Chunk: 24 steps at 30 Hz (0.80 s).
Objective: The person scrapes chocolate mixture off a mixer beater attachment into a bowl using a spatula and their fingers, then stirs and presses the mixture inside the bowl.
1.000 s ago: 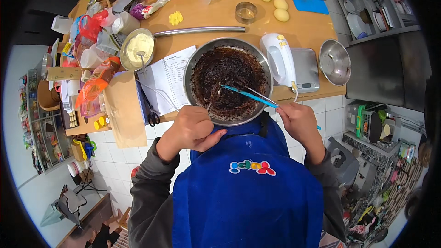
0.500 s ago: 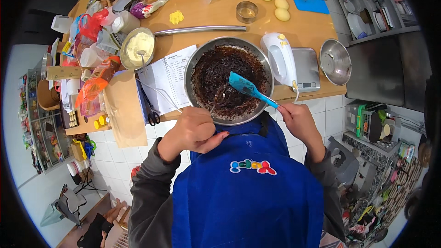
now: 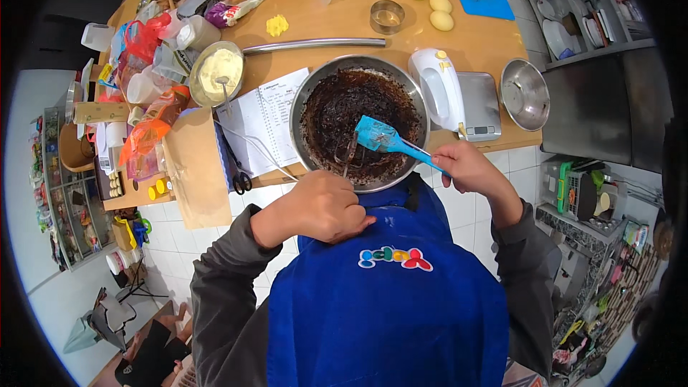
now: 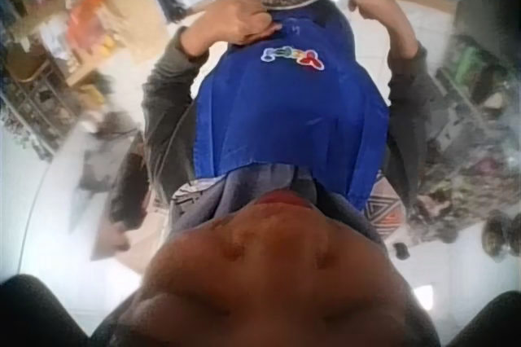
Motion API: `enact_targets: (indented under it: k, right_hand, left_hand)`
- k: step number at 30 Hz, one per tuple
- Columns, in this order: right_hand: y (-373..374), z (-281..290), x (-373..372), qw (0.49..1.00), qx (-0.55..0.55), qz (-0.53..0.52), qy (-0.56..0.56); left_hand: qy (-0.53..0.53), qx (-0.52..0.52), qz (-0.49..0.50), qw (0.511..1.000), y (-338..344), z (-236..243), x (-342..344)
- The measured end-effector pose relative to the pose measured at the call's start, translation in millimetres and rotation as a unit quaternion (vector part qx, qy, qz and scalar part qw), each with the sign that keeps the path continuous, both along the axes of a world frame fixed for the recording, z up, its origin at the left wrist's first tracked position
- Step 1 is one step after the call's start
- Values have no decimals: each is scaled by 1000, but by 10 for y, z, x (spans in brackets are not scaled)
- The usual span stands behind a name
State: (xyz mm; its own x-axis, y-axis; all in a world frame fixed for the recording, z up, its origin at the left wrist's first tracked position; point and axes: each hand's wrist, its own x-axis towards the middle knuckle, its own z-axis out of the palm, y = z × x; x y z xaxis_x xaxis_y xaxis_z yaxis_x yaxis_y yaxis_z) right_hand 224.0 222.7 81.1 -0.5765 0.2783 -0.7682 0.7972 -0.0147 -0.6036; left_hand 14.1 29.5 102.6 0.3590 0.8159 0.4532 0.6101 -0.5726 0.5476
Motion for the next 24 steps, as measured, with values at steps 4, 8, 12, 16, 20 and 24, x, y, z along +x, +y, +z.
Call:
enact_targets:
  k: [4, 8, 12, 16, 20, 24]
  right_hand:
    - [7, 83, -152, 997, 45, 56, -31]
    - [-9, -191, -115, 965, 200, 156, 70]
    - [-76, -256, -64, 941, 287, 156, 88]
    - [-248, -183, 83, 940, 325, 30, 96]
    - [-378, -216, 287, 913, 383, 32, 133]
    - [-490, -123, 329, 901, 417, 59, 101]
  left_hand:
    - [-17, 11, -13, 1000, -12, -125, 43]
    - [-12, 9, 11, 1000, -4, -70, 33]
    - [-57, 20, 67, 996, -11, -88, -109]
    - [-112, 53, 264, 957, -118, -322, -226]
    - [-556, -24, 521, 647, -92, -474, -299]
    - [-660, -32, 495, 564, -95, -498, -397]
